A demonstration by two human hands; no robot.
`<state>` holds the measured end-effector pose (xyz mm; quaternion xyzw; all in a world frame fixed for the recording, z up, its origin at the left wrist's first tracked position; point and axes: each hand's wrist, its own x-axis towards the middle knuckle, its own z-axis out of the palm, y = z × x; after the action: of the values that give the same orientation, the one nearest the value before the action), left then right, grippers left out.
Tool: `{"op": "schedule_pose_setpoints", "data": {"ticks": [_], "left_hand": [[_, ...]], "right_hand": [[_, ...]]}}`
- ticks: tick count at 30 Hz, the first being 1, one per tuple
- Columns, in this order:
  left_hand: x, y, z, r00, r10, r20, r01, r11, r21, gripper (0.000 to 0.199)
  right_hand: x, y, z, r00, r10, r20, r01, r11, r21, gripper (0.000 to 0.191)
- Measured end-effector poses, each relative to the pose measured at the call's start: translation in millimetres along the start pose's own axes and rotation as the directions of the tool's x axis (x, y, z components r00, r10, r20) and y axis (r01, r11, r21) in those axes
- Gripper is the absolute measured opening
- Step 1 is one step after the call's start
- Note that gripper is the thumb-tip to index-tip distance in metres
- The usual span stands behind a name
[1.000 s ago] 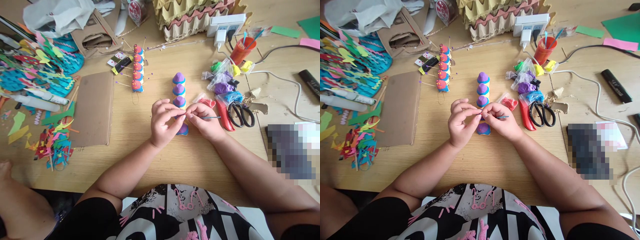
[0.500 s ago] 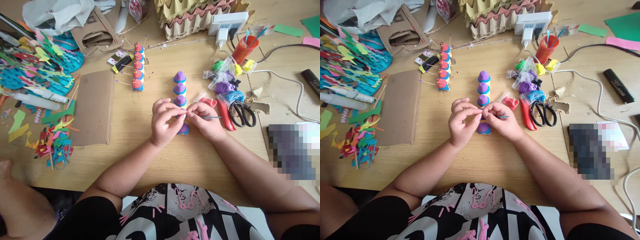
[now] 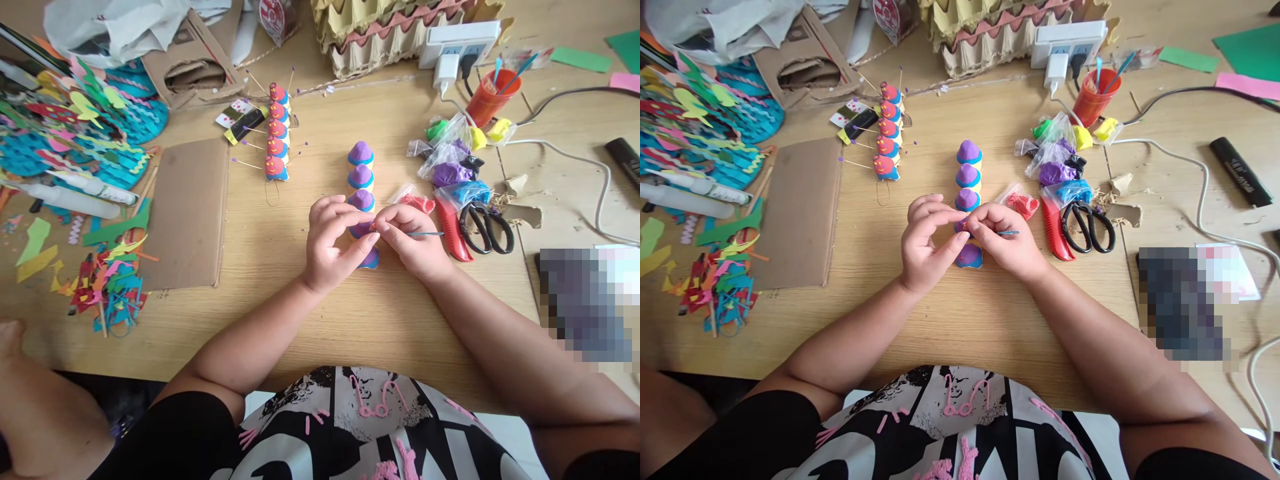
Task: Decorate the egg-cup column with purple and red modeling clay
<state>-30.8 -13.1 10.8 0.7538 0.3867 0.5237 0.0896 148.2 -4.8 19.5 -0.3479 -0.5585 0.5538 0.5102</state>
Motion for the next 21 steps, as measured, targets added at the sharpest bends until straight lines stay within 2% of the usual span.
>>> {"op": "schedule_pose_setpoints", "data": {"ticks": [7, 11, 21], "left_hand": [[-0.8, -0.6, 0.1, 0.997, -0.069, 0.035, 0.068, 0.998, 0.012, 0.019], [-0.6, -0.8, 1.2, 0.999, -0.053, 0.001, 0.053, 0.998, -0.024, 0.017], [-2.5, -5.7, 1.9, 0.998, -0.068, 0.004, 0.067, 0.993, 0.099, 0.016]], "right_hand": [[0.5, 0.0, 0.1, 1.0, 0.023, 0.005, -0.023, 1.0, -0.019, 0.041], [0.5, -1.6, 0.5, 1.0, 0.011, 0.005, -0.011, 1.0, -0.019, 0.04], [-0.3, -1.6, 1.4, 0.999, 0.031, 0.017, -0.031, 1.0, -0.005, 0.041]]}}
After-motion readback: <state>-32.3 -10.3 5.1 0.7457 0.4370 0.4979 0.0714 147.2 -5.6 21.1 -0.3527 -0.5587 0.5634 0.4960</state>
